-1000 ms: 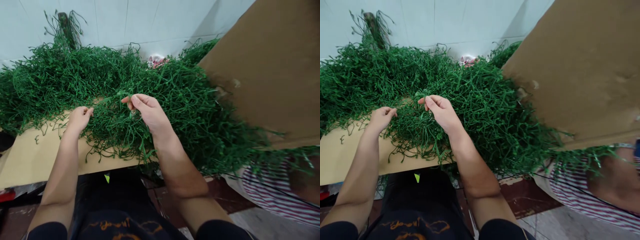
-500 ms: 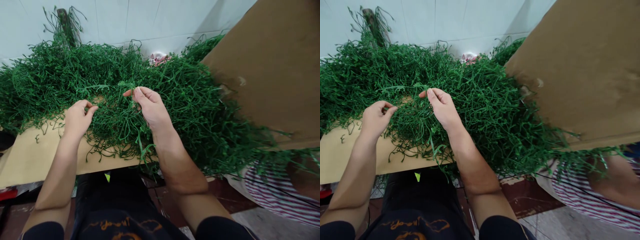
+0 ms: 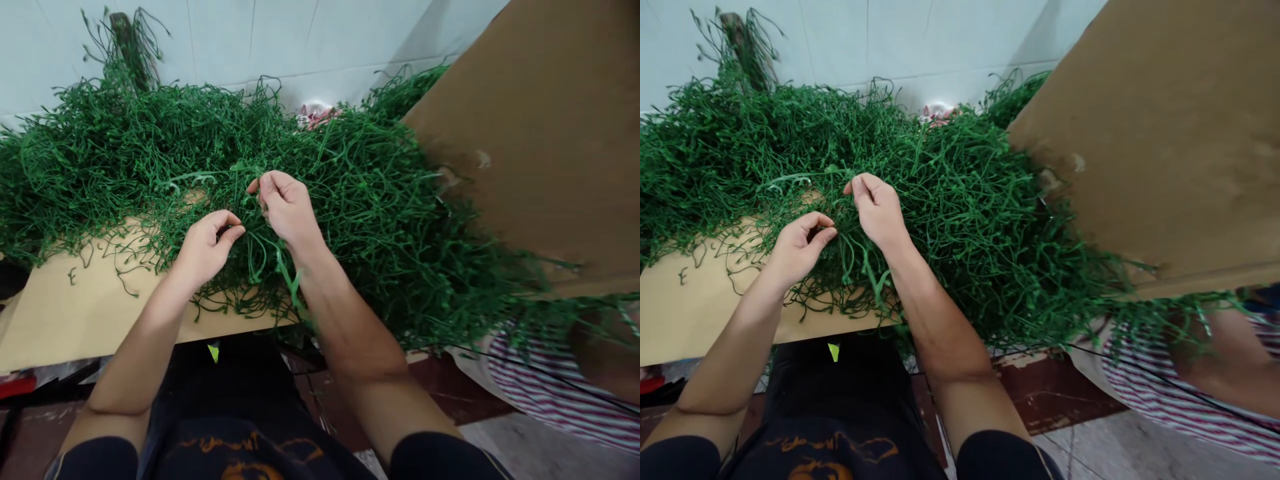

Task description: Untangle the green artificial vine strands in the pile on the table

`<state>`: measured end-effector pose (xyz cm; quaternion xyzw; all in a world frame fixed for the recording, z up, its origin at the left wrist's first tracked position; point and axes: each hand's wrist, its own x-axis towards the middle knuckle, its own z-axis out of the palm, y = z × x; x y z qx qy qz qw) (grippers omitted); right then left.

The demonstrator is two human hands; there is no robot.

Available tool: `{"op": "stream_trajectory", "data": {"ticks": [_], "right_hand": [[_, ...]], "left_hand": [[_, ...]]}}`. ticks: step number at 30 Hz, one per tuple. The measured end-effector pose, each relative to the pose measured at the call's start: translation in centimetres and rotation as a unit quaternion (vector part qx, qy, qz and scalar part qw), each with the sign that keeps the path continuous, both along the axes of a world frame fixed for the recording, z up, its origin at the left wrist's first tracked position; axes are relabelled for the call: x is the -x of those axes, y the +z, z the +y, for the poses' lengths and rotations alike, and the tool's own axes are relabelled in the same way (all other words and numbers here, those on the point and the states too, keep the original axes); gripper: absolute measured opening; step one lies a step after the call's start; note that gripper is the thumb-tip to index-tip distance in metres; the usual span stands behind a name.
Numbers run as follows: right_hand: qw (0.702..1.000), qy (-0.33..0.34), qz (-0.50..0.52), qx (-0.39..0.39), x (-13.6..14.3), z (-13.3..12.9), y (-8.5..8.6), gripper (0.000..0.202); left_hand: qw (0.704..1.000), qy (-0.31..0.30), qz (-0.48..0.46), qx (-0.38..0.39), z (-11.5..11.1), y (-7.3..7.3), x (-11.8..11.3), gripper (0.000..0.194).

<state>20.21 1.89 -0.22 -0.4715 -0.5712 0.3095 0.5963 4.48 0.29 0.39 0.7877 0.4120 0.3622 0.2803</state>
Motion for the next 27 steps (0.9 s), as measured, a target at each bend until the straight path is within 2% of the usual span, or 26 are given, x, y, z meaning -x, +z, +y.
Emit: {"op": "stream_trajectory", "data": {"ticks": [2, 4, 8, 13, 17, 19, 22, 27], "right_hand": [[0.999, -0.033, 0.016, -0.012, -0.7, 0.7, -0.3, 0.046], [0.998, -0.045, 0.041, -0.015, -1.2, 1.2, -0.4, 0.046], [0.998, -0.011, 0.060, -0.009, -1.2, 1.1, -0.2, 0.046], [0.991, 0.132, 0.003, 0.025, 0.2, -0.7, 0.9, 0.049], [0.964, 0.255, -0.024, 0.068, 1.3, -1.5, 1.3, 0.051], [0.953, 0.294, -0.017, 0.075, 1.7, -1.5, 1.1, 0.050], [0.958, 0.279, -0.031, 0.059, 2.1, -1.3, 0.5, 0.043], [0.977, 0.188, -0.100, 0.001, 2.2, -1.1, 0.1, 0.011]], "left_hand": [[0.998, 0.023, 0.022, -0.057, -0.5, 0.2, 0.7, 0.011], [0.996, 0.024, 0.024, -0.077, -0.9, 0.4, 1.4, 0.013], [0.996, 0.040, -0.071, -0.030, -0.9, 0.4, 2.1, 0.015], [0.983, 0.052, -0.171, 0.031, 0.0, 0.2, 1.9, 0.019], [0.969, 0.053, -0.236, 0.056, 0.4, 0.2, 1.6, 0.019], [0.961, 0.058, -0.263, 0.064, 0.4, 0.3, 1.6, 0.019], [0.961, 0.037, -0.262, 0.076, 0.2, 0.6, 1.6, 0.021], [0.982, 0.001, -0.176, 0.063, -0.2, 0.8, 2.1, 0.023]]}}
